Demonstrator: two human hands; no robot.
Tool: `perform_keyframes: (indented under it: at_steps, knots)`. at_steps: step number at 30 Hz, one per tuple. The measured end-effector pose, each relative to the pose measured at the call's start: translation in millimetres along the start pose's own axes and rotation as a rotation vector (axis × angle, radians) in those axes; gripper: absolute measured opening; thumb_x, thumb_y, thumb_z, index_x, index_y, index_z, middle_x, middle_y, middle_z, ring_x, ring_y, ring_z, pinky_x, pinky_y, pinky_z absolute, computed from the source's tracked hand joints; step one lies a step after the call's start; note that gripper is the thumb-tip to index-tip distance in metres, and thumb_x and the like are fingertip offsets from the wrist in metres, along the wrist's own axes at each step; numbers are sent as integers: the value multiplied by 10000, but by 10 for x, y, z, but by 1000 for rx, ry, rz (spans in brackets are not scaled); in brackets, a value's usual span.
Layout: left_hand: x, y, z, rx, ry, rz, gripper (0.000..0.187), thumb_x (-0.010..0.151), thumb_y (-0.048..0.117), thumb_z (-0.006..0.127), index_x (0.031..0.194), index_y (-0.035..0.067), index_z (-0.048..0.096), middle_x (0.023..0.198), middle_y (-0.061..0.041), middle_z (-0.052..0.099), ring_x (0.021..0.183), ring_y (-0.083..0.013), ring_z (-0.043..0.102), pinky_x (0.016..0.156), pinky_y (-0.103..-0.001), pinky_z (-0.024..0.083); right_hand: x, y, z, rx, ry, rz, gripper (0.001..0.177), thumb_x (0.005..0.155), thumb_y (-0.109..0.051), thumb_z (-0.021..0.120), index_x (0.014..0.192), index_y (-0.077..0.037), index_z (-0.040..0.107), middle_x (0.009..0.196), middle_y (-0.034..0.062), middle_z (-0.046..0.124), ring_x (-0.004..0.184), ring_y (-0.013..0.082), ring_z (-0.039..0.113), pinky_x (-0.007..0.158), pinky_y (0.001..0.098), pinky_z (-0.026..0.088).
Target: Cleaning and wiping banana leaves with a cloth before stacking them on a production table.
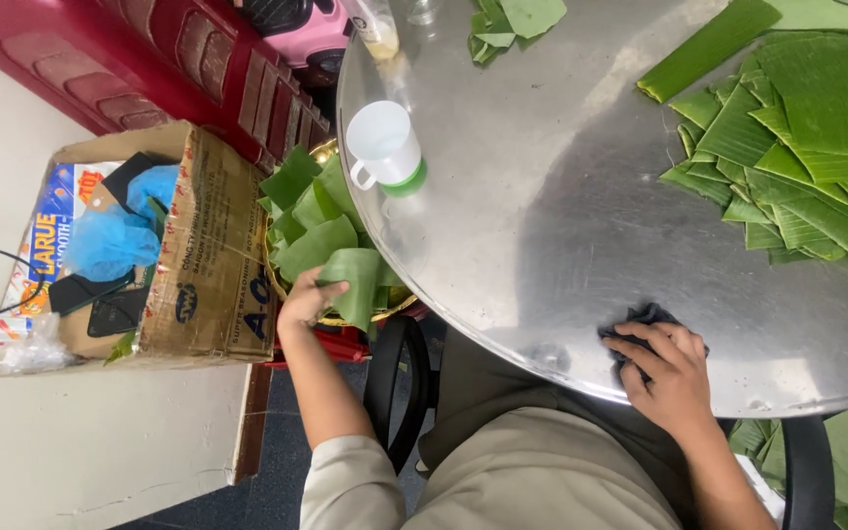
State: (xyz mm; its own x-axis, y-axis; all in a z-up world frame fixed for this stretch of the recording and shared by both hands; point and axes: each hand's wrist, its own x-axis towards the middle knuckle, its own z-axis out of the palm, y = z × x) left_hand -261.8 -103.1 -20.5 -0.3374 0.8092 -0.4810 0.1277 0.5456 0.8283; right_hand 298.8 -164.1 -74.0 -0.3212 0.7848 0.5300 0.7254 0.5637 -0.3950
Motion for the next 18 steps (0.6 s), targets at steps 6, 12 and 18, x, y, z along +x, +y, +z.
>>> perform_keyframes:
  at_steps: [6, 12, 18]
  knots:
    - [866, -348, 189, -232, 278, 88, 271, 852, -90, 705, 1085, 35, 644, 1045, -97, 718, 994, -213, 665, 881, -326, 540, -10, 22, 8, -5, 1, -7, 391, 886, -101, 563, 1174, -279, 759, 1274, -100, 675, 1128, 260, 535, 886, 416, 366]
    - [1258, -423, 521, 255, 716, 463, 358, 834, 10, 785, 1187, 8, 725, 1055, -148, 776, 893, -272, 764, 787, -369, 669, -9, 15, 19, -8, 5, 1, 397, 866, -105, 570, 1168, -278, 761, 1261, -101, 676, 1130, 256, 542, 900, 418, 383]
    - [991, -25, 699, 554, 793, 178, 1021, 830, 447, 840, 1623, 278, 218, 1622, -176, 307, 1459, -337, 272, 1151, -560, 205, 29, -11, -2, -5, 26, -15, 406, 865, -84, 566, 1167, -276, 760, 1256, -95, 682, 1105, 259, 543, 881, 411, 372]
